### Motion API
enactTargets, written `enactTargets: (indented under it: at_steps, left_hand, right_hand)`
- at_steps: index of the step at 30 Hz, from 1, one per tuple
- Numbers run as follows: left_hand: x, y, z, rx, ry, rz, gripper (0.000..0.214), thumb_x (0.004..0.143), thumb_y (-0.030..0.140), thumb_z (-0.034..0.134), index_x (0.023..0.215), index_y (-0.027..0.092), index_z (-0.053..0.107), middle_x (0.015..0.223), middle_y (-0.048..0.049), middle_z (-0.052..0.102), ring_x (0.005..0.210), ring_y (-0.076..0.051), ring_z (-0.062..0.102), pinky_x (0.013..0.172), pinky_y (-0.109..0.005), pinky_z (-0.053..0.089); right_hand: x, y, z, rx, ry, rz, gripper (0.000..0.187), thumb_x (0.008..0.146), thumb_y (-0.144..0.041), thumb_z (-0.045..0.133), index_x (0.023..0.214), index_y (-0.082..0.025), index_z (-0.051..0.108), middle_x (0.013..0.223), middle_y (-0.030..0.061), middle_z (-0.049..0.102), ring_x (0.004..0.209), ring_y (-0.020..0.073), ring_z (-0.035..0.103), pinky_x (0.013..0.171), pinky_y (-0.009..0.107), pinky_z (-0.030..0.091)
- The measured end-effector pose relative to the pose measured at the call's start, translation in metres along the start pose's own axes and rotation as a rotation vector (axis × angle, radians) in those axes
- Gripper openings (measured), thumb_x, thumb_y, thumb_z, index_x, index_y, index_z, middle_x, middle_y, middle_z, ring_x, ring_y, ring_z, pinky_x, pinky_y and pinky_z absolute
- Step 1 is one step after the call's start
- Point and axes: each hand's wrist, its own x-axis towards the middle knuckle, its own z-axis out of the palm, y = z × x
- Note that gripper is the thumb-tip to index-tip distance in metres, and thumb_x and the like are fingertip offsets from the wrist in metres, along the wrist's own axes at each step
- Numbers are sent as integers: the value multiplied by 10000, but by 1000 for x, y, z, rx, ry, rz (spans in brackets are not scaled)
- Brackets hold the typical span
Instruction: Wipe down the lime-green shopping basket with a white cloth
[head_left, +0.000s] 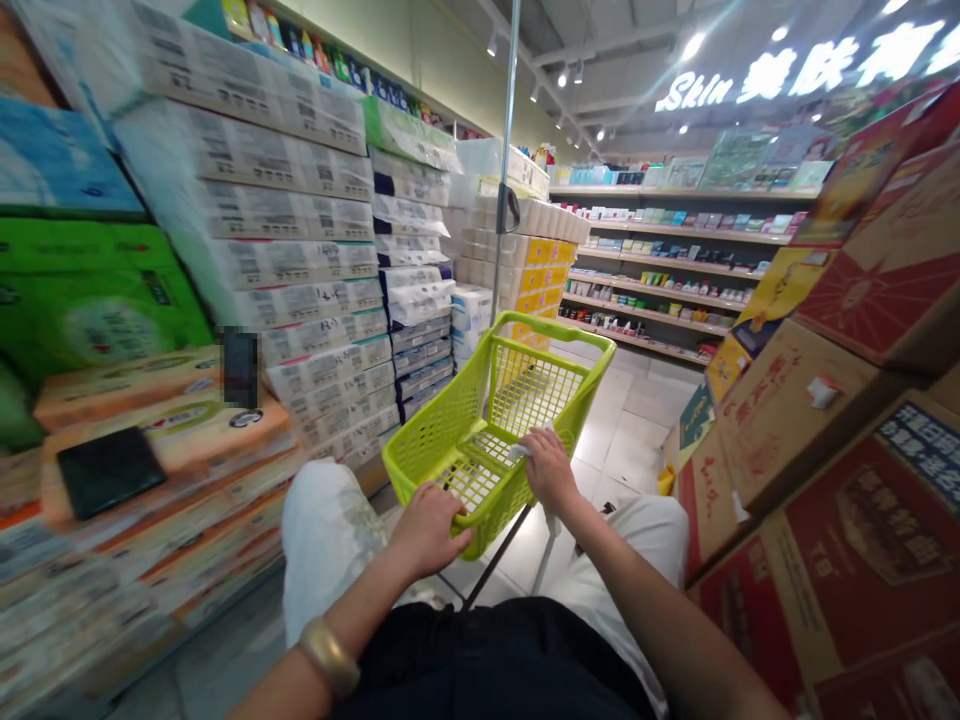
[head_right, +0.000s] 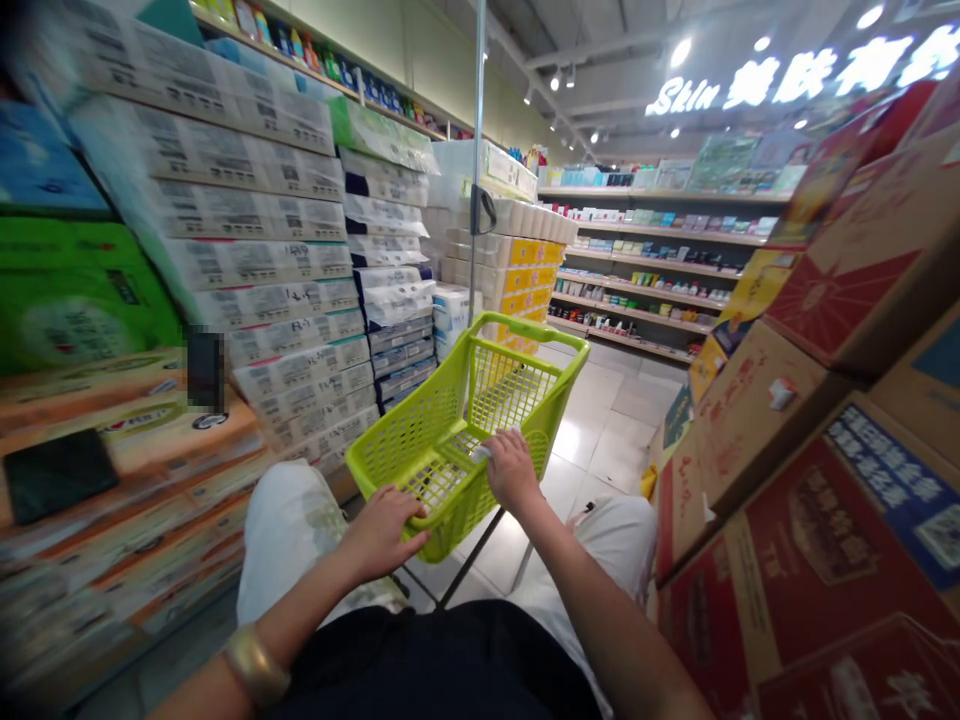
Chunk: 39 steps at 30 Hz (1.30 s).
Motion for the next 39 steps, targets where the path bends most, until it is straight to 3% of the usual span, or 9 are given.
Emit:
enactTargets:
  at_steps: [6, 10, 14, 17, 22, 25, 30, 34, 39]
  left_hand:
    - [-2, -8, 2, 24, 37, -26, 169, 747, 375, 659, 755, 205, 660, 804, -53, 689, 900, -259, 625, 1048, -508, 371]
    - [-5, -14, 6, -1, 70, -36, 185, 724, 384, 687, 740, 203, 652, 795, -49, 678, 892, -258, 621, 1054, -510, 370]
    - [-5, -18, 10, -11, 102, -43, 210, 720, 406, 693, 724, 201, 647, 791, -50, 671, 873, -252, 618, 1047, -513, 375]
    - [-5, -18, 10, -5, 111, -36, 193, 722, 394, 687, 723, 204, 649, 795, -48, 672, 867, -244, 617, 1047, -504, 375]
    - [-5, -19, 8, 44, 82, -13, 145, 703, 340, 689, 728, 203, 650, 793, -52, 672, 873, -248, 618, 1022, -484, 397]
    - [-6, -20, 7, 30, 87, -27, 157, 713, 357, 691, 732, 206, 652, 788, -42, 671, 870, -243, 622, 1032, -487, 388]
    - [-4, -20, 10, 4, 110, -41, 208, 721, 406, 699, 717, 204, 647, 777, -44, 668, 852, -244, 620, 1035, -506, 376]
    - [-3, -19, 11, 18, 116, -32, 189, 720, 386, 690, 724, 202, 647, 767, -48, 665, 851, -246, 616, 1037, -500, 372]
    - [-5, -23, 11, 44, 108, 9, 158, 717, 351, 678, 709, 199, 636, 772, -53, 667, 847, -242, 614, 1001, -476, 401]
  right_hand:
    - [-24, -63, 9, 219, -203, -249, 339, 767, -70, 483, 1041, -227, 606, 1030, 48, 665, 1068, 191, 569, 1102, 418, 344]
    - [-17, -39, 1, 166, -192, -312, 350, 788, -82, 483, 1082, -223, 608, 1066, 61, 655, 1070, 201, 556, 1048, 396, 386]
    - [-10, -17, -1, 88, 1, -108, 304, 811, -74, 437, 1025, -189, 621, 999, 89, 651, 1079, 230, 535, 1033, 440, 375]
    - [-19, -44, 9, 121, -35, -117, 292, 801, -81, 455, 1007, -201, 624, 988, 70, 652, 1050, 214, 537, 1049, 420, 356]
    - [-34, -88, 26, 180, -154, -366, 387, 760, -129, 506, 1124, -221, 594, 1040, 50, 647, 1072, 204, 528, 1078, 391, 323]
    - [-28, -67, 20, 146, -153, -376, 395, 747, -122, 500, 1117, -223, 593, 1061, 56, 642, 1076, 210, 527, 1055, 388, 338]
    - [-14, -28, 8, 73, -13, -135, 304, 787, -81, 454, 1021, -203, 606, 1004, 72, 637, 1028, 213, 530, 1041, 409, 338]
    - [-25, -63, 19, 132, 15, -39, 280, 783, -92, 459, 987, -217, 606, 976, 59, 631, 1031, 215, 523, 1056, 418, 318]
    - [-36, -93, 29, 218, -139, -291, 321, 767, -133, 488, 1051, -227, 603, 1008, 43, 639, 1021, 203, 527, 1057, 387, 326]
